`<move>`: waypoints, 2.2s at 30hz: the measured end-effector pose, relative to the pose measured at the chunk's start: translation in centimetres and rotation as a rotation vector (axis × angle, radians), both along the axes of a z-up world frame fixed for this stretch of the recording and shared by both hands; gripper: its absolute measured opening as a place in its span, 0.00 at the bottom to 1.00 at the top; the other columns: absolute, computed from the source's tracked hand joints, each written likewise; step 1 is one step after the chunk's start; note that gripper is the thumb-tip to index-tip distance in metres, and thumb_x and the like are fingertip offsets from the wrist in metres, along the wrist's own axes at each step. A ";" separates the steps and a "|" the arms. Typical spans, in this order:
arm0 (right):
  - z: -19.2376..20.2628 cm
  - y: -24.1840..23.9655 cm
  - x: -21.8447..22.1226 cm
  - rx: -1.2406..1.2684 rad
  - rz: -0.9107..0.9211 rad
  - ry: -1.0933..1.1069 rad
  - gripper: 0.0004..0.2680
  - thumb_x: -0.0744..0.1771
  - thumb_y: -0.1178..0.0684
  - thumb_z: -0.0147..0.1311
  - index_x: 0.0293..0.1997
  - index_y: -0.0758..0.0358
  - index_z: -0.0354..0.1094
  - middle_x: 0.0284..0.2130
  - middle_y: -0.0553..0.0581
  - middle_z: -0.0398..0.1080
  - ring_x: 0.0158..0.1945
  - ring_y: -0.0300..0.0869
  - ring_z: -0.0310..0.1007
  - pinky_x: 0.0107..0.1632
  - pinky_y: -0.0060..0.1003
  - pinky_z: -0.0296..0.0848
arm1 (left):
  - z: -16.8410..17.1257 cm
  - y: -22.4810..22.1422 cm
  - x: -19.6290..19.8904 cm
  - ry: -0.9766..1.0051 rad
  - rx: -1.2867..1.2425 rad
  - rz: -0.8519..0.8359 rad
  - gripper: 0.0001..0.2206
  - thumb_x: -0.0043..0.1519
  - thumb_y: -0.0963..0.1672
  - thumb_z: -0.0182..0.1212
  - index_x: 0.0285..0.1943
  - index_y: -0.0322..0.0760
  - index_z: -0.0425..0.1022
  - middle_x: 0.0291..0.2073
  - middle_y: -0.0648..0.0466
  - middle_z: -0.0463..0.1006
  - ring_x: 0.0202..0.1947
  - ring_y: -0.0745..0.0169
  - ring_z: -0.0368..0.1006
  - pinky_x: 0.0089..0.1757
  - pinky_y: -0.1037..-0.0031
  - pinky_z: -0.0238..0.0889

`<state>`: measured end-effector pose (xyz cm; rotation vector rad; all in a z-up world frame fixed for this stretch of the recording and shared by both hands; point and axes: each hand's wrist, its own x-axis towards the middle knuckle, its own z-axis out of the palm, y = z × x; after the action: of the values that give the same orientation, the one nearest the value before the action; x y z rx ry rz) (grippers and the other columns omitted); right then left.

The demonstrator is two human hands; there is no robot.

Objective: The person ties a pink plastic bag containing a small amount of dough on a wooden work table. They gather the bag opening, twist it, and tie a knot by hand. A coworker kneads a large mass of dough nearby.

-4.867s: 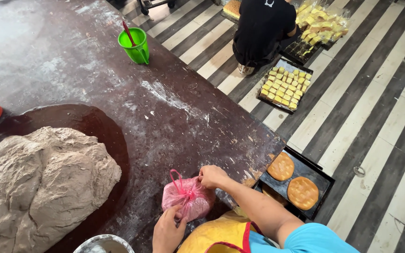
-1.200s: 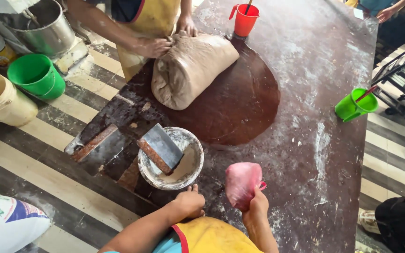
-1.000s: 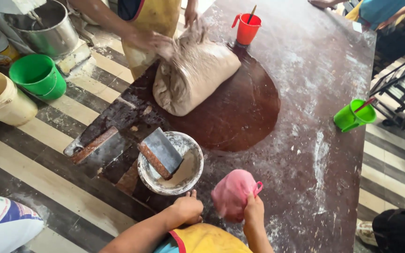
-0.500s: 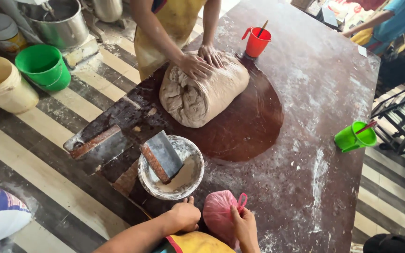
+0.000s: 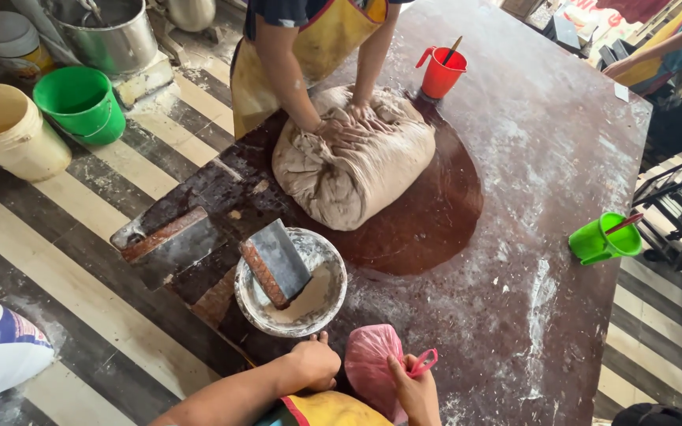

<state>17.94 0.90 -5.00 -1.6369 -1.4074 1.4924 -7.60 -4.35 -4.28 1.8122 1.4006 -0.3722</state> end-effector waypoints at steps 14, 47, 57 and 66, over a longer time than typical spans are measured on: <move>0.8 0.3 -0.1 0.125 0.050 -0.103 0.16 0.64 0.52 0.67 0.21 0.67 0.60 0.17 0.47 0.60 0.23 0.32 0.57 0.26 0.32 0.57 | -0.3 -0.1 0.2 0.014 0.013 0.008 0.26 0.61 0.52 0.62 0.65 0.34 0.74 0.73 0.18 0.42 0.70 0.16 0.52 0.63 0.49 0.57; -1.9 1.6 2.2 0.177 0.127 -0.082 0.13 0.68 0.48 0.53 0.25 0.64 0.68 0.19 0.50 0.72 0.25 0.33 0.67 0.31 0.32 0.70 | -0.4 0.2 0.6 0.030 -0.007 0.007 0.25 0.61 0.51 0.63 0.65 0.37 0.75 0.72 0.16 0.41 0.69 0.14 0.53 0.63 0.49 0.57; -0.4 1.5 1.3 0.076 0.069 -0.028 0.10 0.62 0.56 0.67 0.32 0.66 0.65 0.23 0.51 0.71 0.28 0.34 0.70 0.32 0.31 0.70 | -1.4 0.1 0.7 0.027 0.000 0.006 0.27 0.62 0.51 0.62 0.67 0.34 0.73 0.72 0.16 0.42 0.70 0.14 0.52 0.64 0.48 0.56; -2.6 2.1 2.2 0.055 -0.023 0.202 0.12 0.62 0.62 0.64 0.42 0.67 0.62 0.29 0.55 0.71 0.31 0.40 0.76 0.36 0.35 0.76 | -1.0 0.2 0.6 0.009 0.016 0.002 0.26 0.62 0.51 0.62 0.65 0.33 0.74 0.71 0.15 0.42 0.69 0.13 0.53 0.64 0.49 0.56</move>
<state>20.10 3.02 -7.64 -1.4209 -1.3025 1.5450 -7.04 -4.17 -5.25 1.8240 1.4154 -0.3701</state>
